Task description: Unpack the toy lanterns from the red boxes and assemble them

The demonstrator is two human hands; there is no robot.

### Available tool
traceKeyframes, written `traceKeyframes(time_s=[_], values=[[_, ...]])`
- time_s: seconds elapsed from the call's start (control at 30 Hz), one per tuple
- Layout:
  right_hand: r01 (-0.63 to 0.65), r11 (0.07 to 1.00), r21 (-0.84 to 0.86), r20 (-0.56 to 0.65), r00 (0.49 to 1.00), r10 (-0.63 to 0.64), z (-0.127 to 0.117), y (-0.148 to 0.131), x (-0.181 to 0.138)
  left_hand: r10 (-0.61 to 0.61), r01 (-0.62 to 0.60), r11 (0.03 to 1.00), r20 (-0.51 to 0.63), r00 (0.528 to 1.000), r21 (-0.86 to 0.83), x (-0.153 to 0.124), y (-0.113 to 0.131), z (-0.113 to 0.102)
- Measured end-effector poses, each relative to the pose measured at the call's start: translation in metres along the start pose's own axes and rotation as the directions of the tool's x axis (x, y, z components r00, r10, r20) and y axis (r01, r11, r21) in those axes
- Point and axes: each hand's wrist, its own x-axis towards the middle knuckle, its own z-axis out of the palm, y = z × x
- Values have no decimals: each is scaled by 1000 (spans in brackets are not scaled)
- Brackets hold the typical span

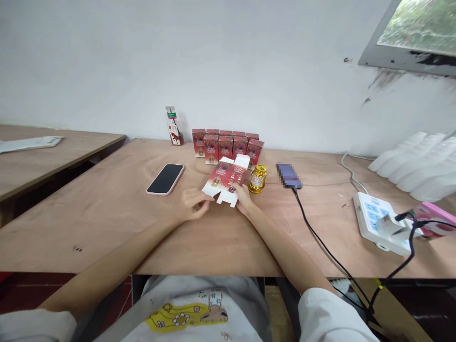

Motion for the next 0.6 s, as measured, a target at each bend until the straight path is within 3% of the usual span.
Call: traceKeyframes(time_s=[0.07, 0.13, 0.3, 0.43, 0.5, 0.6], values=[[-31, 998, -59, 34, 999, 33, -1, -1, -2, 46, -21, 990, -176, 983, 142, 1, -9, -12], [-65, 992, -105, 107, 991, 77, -1, -3, -4, 60, -2, 968, -220, 974, 252, 3, -19, -23], [-166, 968, -189, 236, 949, 209, 1, -5, -10, 53, -68, 959, 60, 997, 275, 8, -32, -31], [-185, 962, -199, 324, 914, 243, 2, -7, -11, -71, 43, 988, 189, 979, 146, 7, -26, -35], [-186, 968, -168, 367, 900, 237, 2, -8, -10, -189, 170, 977, 146, 971, 132, 2, -30, -50], [-148, 967, -205, 414, 882, 223, 1, -6, -9, -383, 400, 886, -119, 916, 236, -11, -54, -87]])
